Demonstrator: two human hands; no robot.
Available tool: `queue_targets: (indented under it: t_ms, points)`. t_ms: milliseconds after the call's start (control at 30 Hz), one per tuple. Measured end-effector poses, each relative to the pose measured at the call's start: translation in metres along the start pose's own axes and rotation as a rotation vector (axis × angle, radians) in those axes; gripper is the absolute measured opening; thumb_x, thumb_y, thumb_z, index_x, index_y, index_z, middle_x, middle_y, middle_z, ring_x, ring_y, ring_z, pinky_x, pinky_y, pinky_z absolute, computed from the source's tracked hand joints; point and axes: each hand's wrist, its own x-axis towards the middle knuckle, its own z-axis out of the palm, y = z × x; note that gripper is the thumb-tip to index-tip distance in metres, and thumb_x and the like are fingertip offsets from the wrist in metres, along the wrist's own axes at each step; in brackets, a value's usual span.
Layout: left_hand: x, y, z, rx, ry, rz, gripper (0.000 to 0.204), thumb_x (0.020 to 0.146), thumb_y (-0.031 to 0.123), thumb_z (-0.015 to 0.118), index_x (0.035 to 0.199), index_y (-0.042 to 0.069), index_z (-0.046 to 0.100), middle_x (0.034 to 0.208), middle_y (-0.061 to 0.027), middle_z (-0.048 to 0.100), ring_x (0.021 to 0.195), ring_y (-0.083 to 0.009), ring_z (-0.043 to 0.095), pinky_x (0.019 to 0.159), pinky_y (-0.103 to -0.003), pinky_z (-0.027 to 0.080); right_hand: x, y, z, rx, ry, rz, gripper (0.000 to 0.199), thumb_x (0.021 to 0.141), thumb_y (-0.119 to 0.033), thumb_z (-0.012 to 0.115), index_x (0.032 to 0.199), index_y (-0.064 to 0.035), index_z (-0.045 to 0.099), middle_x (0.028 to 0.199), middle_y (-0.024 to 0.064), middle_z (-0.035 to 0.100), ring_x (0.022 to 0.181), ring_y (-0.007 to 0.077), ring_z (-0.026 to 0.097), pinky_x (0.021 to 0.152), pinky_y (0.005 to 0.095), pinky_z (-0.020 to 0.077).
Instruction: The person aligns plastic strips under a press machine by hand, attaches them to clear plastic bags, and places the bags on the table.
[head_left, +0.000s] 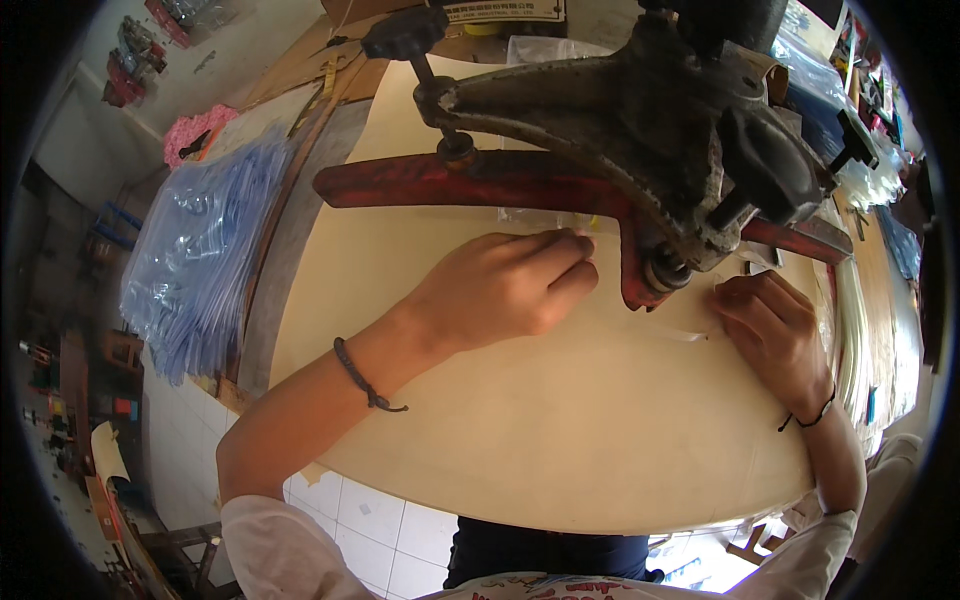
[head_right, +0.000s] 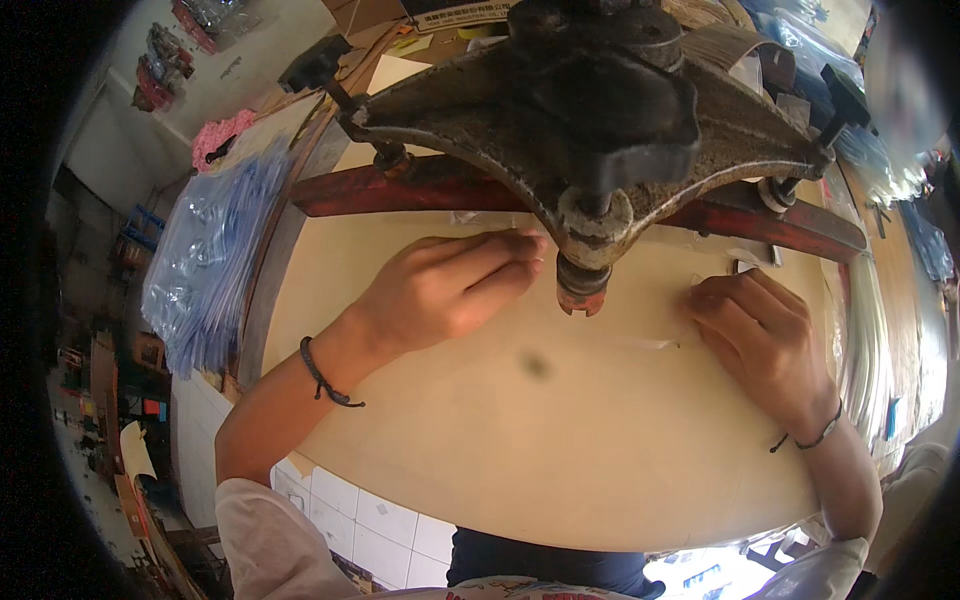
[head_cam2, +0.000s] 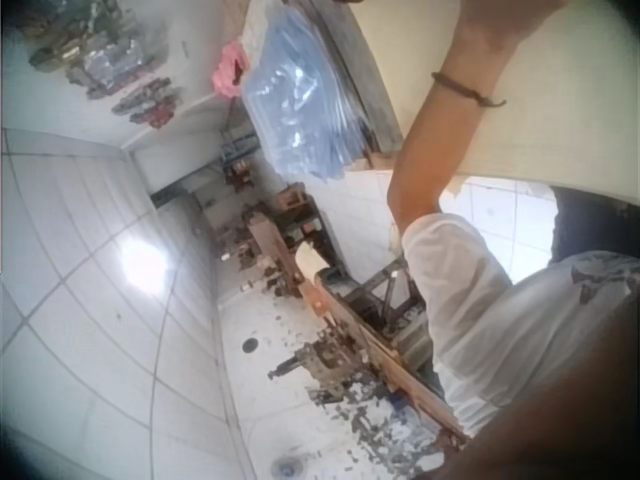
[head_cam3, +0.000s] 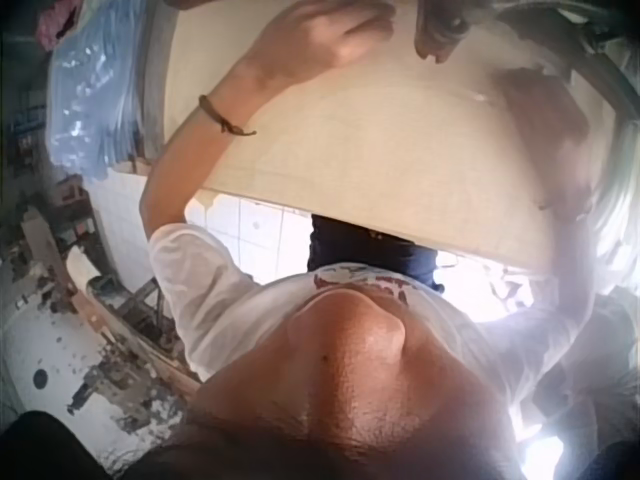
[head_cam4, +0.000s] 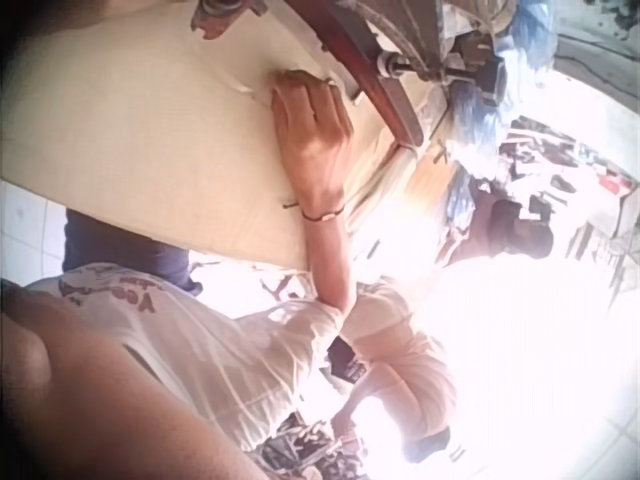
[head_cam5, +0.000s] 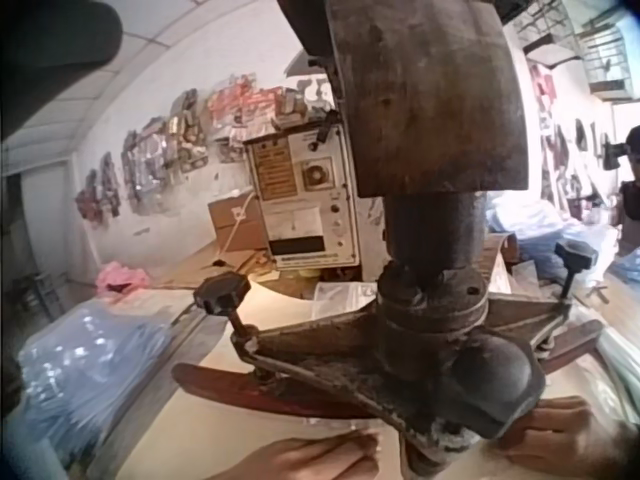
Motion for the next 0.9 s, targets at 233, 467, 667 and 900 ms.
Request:
queue_targets:
  t_ms: [233,467,667,900]
  points:
    - [-0.001,0.0,0.003,0.006,-0.002,-0.007,0.014,0.081,0.002,0.071,0.095,0.003,0.07,0.103,-0.0063,0.071,0.095,-0.0177,0.073,0.077,-0.028,0.062,0.0,0.0,-0.001,0.011,-0.009,-0.002,0.023,0.073,0.003,0.078,0.093,-0.0022,0.068,0.097,0.0091,0.07,0.083,0.0269,0.069,0.07,0.0374,0.0575]
    - [0.0,0.0,0.002,-0.02,-0.022,-0.021,0.016,0.08,0.003,0.071,0.096,0.004,0.069,0.102,-0.006,0.07,0.094,-0.0192,0.073,0.079,-0.03,0.063,0.0,0.0,-0.001,-0.002,-0.011,-0.002,0.023,0.074,0.003,0.077,0.095,-0.002,0.069,0.097,0.0093,0.07,0.083,0.0274,0.07,0.071,0.0374,0.0577]
    - [0.001,-0.001,0.008,-0.016,0.094,-0.002,0.013,0.071,0.005,0.068,0.084,0.006,0.063,0.094,-0.0057,0.067,0.078,-0.0181,0.071,0.068,-0.028,0.061,-0.001,-0.002,-0.002,0.001,-0.012,0.007,0.024,0.074,0.003,0.077,0.095,-0.0019,0.068,0.099,0.0094,0.07,0.084,0.0276,0.069,0.071,0.0377,0.0579]
    - [0.005,0.01,-0.01,-0.029,-0.078,-0.04,0.02,0.082,0.009,0.073,0.102,0.006,0.071,0.094,-0.0053,0.071,0.08,-0.0194,0.072,0.064,-0.032,0.059,-0.005,0.003,-0.004,0.0,0.002,-0.034,0.023,0.074,0.002,0.078,0.094,-0.0024,0.066,0.1,0.0096,0.069,0.086,0.0275,0.069,0.071,0.0383,0.0577]
